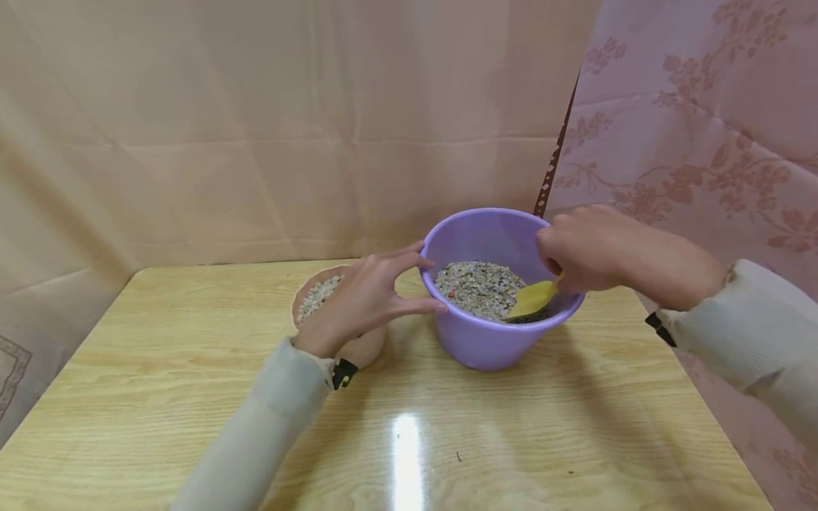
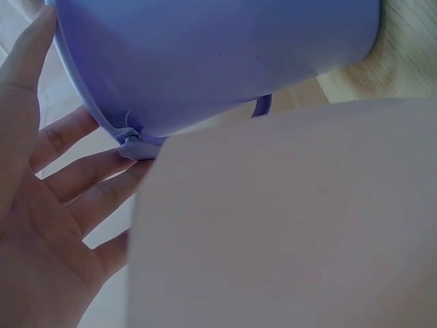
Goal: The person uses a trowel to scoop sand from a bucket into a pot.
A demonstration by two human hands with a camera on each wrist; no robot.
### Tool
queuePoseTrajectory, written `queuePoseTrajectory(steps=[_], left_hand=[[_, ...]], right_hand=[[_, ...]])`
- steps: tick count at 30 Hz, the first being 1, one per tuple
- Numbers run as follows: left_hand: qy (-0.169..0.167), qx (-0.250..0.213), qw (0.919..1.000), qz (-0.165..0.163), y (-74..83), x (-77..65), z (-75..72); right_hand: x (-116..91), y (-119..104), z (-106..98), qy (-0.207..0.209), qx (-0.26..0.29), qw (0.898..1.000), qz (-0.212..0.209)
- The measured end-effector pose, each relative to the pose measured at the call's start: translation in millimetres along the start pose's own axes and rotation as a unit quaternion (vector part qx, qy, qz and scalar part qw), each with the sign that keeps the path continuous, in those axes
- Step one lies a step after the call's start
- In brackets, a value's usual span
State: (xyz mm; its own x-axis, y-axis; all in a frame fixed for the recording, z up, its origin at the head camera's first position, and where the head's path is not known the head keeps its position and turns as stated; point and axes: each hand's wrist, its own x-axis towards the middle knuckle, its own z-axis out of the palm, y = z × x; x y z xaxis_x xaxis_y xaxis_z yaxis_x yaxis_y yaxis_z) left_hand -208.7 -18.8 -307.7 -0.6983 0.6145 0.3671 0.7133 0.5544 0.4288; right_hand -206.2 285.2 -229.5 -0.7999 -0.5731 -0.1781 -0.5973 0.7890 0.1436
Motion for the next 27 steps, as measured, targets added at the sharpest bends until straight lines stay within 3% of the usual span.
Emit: queuePoseTrajectory(steps=[12,27], left_hand=[[-0.001,0.021,0.9998,0.007,1.5,4.8,-2.4],[0.006,0.020,0.9997,0.011,5.1,5.7,-0.7]], right_hand=[[5,-2,4,-0.009,-0.016,1.000,-0.004],[10,-10,25,0.024,-0.005,0.999,-0.024]])
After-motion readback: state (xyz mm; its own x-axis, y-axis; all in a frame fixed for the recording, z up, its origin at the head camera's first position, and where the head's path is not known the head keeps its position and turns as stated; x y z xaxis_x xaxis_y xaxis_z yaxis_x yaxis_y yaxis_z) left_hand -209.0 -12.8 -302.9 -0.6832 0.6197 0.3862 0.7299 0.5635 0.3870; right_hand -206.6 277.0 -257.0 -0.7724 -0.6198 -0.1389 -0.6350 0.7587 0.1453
